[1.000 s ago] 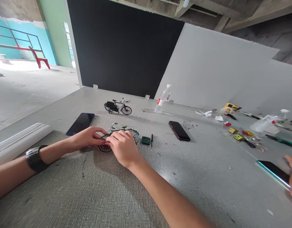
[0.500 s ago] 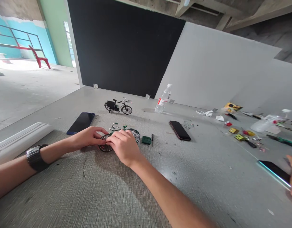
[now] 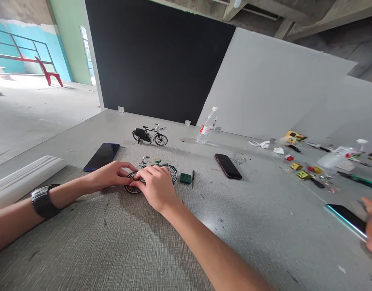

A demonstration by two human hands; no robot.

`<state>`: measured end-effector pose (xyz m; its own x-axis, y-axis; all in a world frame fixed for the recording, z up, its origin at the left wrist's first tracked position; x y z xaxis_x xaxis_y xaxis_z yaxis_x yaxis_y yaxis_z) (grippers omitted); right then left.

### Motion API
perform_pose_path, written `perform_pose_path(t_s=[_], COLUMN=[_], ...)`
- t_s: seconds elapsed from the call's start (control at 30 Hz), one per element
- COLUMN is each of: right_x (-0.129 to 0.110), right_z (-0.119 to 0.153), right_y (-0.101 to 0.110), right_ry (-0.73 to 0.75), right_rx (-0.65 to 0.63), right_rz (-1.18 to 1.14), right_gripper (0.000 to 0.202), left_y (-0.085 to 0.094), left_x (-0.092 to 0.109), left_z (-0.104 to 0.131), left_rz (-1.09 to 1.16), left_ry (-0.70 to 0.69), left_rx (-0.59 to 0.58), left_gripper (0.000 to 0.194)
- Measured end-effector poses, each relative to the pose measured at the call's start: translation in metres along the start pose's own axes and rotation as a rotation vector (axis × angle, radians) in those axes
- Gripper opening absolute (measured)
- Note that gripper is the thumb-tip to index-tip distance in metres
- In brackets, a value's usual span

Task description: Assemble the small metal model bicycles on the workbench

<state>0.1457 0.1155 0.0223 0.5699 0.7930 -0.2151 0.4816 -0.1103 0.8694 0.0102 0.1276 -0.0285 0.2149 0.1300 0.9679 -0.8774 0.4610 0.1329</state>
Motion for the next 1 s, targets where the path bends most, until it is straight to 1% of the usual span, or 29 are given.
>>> perform_pose_path(t_s=[0.07,0.17,0.23,0.33,0.37,0.5,0.67,0.83,1.0], right_x=[0.0008,-0.0005,-0.0008,0.0011,0.0021,0.0037,0.0032,0.0022,0.0033], right_z=[-0.0008,-0.0004,0.0004,0.0,-0.0005,-0.0024,-0.0017,-0.0041,-0.0027], right_y=[-0.0011,-0.0019,-0.0019,-0.0014,-0.0012,-0.0025,-0.0042,-0.0034,-0.0037], right_ry=[-0.014,0.018,0.036,0.018,0.007,0.011,0.024,0.0,0.059], right_rx=[-0.016,-0.063,-0.088,-0.084,-0.075,-0.076,-0.107,-0.089,-0.146], right_rz=[-0.013,-0.029,-0.041,-0.064,-0.069,-0.071,-0.083,-0.02,-0.078], right_gripper=[0.021,0.027,0.02,0.008,0.008,0.022,0.011,0.023,0.01], left_y=[-0.0012,-0.0025,-0.0024,-0.0011,-0.0007,-0.0007,0.0002,0.0001,0.0002], left_x=[0.0023,0.0045,0.0044,0.0031,0.0029,0.003,0.0019,0.0034,0.0015], left_z=[0.0015,0.0027,0.0025,0.002,0.002,0.002,0.0005,0.0009,-0.0004], left_rz=[-0.006,-0.005,-0.001,-0.013,-0.02,-0.035,-0.049,-0.084,-0.054], left_ry=[0.016,0.025,0.019,0.009,0.008,0.018,0.014,-0.013,-0.013], left_rx=[0.008,0.014,0.011,0.011,0.012,0.012,0.021,0.014,-0.004], left_gripper=[0.037,0.034,0.035,0.039,0.04,0.037,0.041,0.041,0.041])
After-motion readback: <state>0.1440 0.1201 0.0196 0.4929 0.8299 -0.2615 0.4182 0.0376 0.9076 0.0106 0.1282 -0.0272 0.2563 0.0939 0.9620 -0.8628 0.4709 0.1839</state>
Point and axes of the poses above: each hand's wrist, its own z-axis away from the middle knuckle, its own y-axis out of the back of the hand, x = y × z, the point moved 7 cm from there along -z, towards the middle knuckle, and after that the axes turned 5 degrees about -x, right-handed, at the moved point
